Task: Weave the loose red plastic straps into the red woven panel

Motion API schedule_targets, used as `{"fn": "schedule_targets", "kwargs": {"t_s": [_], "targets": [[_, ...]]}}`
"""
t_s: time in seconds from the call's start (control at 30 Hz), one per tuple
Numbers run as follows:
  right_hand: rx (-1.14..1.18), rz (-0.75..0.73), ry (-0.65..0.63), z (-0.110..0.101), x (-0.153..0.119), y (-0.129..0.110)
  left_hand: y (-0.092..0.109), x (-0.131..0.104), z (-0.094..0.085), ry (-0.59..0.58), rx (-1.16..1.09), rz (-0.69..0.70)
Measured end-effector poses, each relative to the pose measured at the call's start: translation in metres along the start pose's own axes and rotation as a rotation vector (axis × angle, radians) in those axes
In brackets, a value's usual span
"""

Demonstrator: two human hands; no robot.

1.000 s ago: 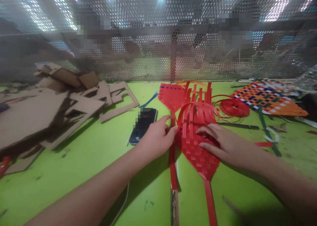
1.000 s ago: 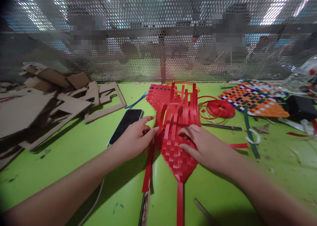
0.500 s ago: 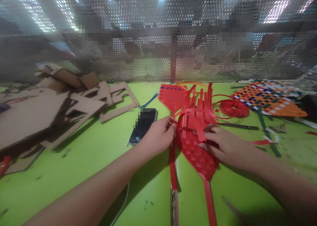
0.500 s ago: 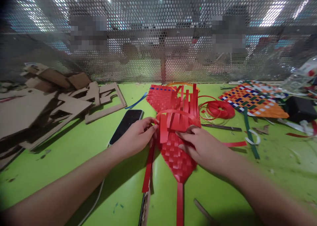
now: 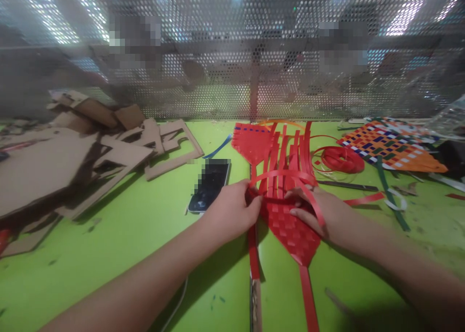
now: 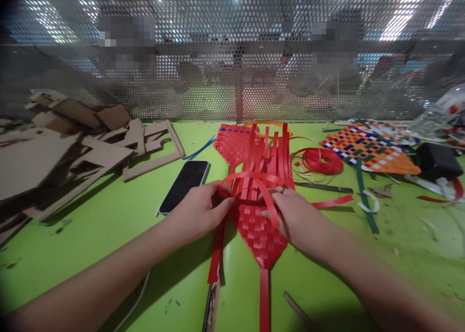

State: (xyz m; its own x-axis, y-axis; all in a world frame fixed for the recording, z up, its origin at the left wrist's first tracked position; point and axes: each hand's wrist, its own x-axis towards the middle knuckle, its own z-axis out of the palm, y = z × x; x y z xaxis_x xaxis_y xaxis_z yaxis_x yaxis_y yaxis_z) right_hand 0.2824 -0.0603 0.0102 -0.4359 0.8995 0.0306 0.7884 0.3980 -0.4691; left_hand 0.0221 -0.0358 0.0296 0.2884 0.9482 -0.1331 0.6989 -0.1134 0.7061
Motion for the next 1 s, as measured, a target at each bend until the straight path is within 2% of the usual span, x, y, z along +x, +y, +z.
{"fn": "schedule_targets", "kwargs": {"t_s": [0.13, 0.27, 0.33, 0.43, 0.67, 0.77, 1.0], "targets": [[-0.06, -0.018, 0.009, 0.0, -0.002, 0.005, 0.002, 0.001, 0.003, 0.037, 0.087, 0.036], [-0.171, 0.028, 0.092, -0.009, -0.008, 0.007, 0.001, 0.001, 0.004, 0.027, 0.085, 0.037], [-0.201, 0.045, 0.078, -0.014, -0.009, 0.008, 0.0, 0.001, 0.004, 0.018, 0.087, 0.024], [-0.197, 0.052, 0.037, -0.016, -0.01, 0.009, 0.0, 0.001, 0.003, 0.007, 0.097, 0.009], [-0.183, 0.146, 0.03, -0.012, -0.008, 0.0, 0.001, 0.001, 0.003, -0.003, 0.099, -0.003], [-0.181, 0.139, 0.018, -0.014, -0.006, -0.002, 0.001, 0.0, 0.003, 0.001, 0.1, -0.003], [-0.206, 0.127, 0.079, -0.015, -0.007, 0.004, 0.003, 0.0, 0.003, -0.001, 0.094, 0.005]]}}
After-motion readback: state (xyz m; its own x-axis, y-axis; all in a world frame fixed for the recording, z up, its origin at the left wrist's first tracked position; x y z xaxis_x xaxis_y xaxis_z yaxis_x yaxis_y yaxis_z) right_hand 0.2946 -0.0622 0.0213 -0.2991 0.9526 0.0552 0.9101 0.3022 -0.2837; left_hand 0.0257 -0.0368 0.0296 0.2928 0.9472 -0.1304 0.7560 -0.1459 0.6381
